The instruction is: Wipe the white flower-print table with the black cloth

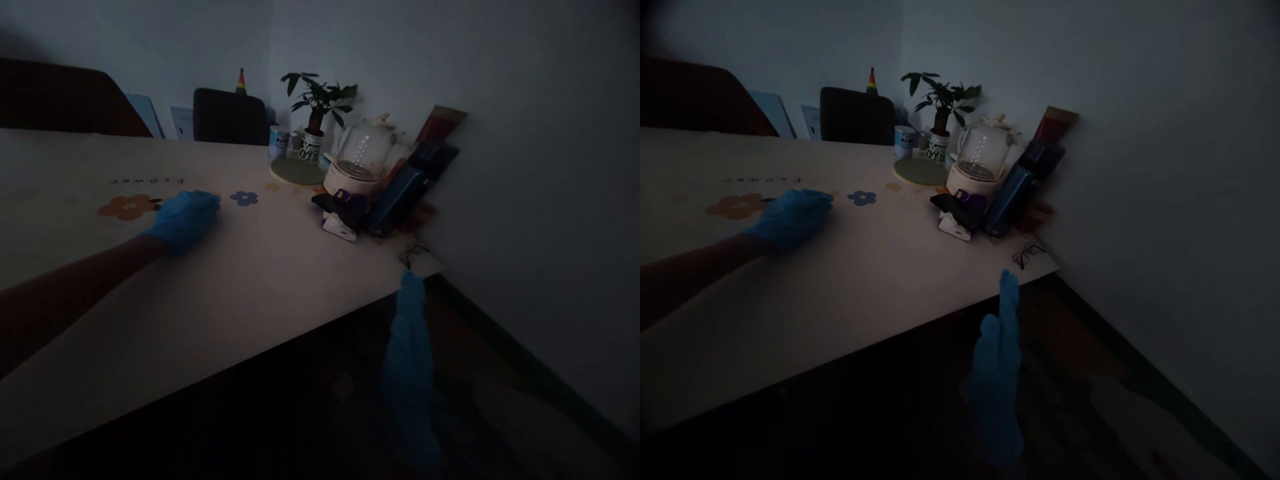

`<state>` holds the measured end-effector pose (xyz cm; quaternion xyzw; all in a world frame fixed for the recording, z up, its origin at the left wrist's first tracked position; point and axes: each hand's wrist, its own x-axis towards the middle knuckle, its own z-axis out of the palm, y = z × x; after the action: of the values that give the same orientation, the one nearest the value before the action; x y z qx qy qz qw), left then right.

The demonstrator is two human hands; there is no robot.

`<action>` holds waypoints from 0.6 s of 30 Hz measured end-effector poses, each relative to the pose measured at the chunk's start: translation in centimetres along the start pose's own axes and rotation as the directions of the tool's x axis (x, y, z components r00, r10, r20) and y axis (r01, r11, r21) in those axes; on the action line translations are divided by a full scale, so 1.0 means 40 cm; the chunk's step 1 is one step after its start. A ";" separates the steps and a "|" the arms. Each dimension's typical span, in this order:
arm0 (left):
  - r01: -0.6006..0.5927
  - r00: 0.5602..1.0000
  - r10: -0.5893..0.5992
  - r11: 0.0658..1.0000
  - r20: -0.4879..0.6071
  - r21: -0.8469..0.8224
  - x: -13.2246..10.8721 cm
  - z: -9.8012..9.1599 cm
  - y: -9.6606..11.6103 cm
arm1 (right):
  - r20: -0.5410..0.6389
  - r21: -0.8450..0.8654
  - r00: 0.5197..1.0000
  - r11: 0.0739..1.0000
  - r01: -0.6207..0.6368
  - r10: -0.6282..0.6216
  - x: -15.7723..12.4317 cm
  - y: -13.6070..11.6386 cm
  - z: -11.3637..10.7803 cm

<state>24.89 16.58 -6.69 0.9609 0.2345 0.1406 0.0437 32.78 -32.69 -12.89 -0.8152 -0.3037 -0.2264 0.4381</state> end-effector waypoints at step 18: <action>-0.738 0.658 0.748 0.664 0.088 -0.121 -0.071 0.150 0.731 | 0.171 -0.259 0.984 0.966 0.000 0.046 -0.040 0.170 -0.044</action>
<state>37.04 -10.74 -8.75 0.9775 -0.1870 0.0919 0.0334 36.20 -37.61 -16.92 -0.8855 -0.2995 -0.1861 0.3024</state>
